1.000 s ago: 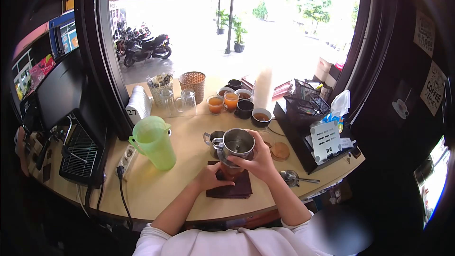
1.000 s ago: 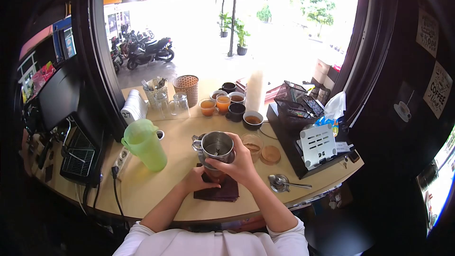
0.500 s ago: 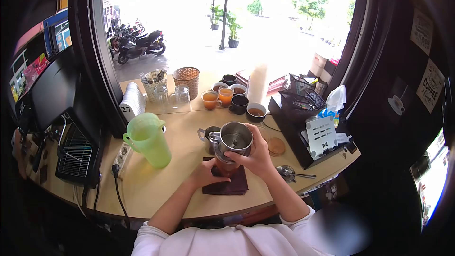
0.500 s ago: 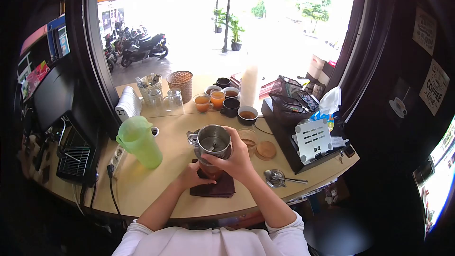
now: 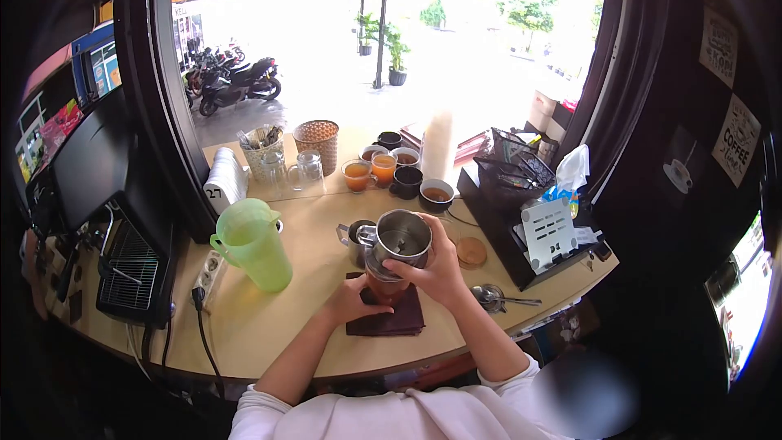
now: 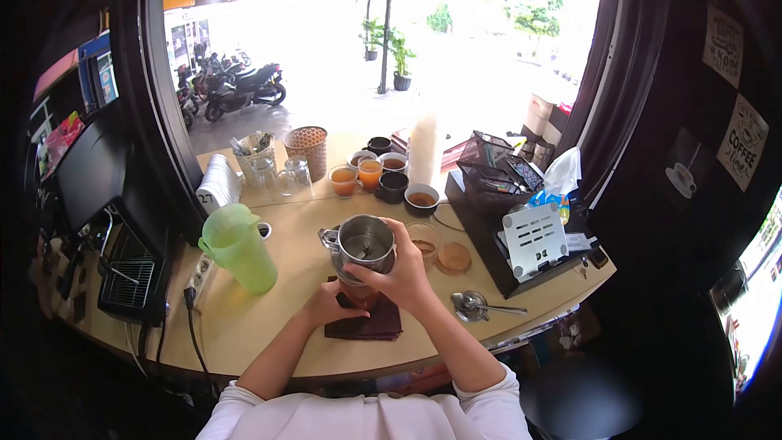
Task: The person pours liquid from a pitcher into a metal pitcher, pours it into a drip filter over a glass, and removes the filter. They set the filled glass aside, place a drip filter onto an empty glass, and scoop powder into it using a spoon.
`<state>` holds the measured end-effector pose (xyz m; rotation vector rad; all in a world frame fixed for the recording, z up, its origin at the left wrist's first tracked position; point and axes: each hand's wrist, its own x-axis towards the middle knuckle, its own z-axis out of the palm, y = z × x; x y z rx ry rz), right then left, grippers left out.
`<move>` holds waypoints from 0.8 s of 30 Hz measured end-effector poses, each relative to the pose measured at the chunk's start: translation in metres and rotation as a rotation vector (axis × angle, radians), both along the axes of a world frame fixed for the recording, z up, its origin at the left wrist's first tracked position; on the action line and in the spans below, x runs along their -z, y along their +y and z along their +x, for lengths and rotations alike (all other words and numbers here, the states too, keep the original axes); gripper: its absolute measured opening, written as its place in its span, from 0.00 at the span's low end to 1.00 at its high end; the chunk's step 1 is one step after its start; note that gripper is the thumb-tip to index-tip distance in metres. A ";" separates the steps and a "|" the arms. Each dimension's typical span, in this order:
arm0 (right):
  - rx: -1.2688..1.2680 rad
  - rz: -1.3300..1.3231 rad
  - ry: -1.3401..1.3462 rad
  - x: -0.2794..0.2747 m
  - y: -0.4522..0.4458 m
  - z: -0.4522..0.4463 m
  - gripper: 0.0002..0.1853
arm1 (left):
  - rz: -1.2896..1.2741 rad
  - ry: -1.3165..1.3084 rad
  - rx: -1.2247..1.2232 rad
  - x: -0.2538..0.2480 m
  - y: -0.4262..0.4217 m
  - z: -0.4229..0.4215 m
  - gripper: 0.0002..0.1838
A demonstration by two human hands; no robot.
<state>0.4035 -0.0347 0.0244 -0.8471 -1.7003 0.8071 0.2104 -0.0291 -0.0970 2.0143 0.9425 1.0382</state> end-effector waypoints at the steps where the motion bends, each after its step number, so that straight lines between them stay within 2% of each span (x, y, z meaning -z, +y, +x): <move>1: -0.020 -0.003 -0.002 0.003 0.002 0.000 0.38 | -0.014 -0.002 0.001 0.001 0.000 0.000 0.28; 8: -0.019 0.022 -0.028 0.002 0.000 0.001 0.37 | -0.030 -0.025 0.025 -0.006 -0.004 0.001 0.26; 11: 0.029 0.078 0.199 0.010 0.005 0.008 0.37 | 0.026 -0.024 0.010 -0.005 -0.003 0.002 0.25; 14: 0.080 0.018 0.317 0.009 0.002 0.027 0.36 | 0.016 -0.014 0.029 -0.003 -0.002 0.001 0.25; 19: 0.381 0.024 0.210 0.028 -0.016 0.073 0.35 | 0.003 -0.003 0.016 -0.006 -0.003 0.001 0.27; 24: 0.610 0.036 0.083 0.071 -0.030 0.113 0.36 | 0.031 0.042 -0.022 0.000 -0.001 0.001 0.32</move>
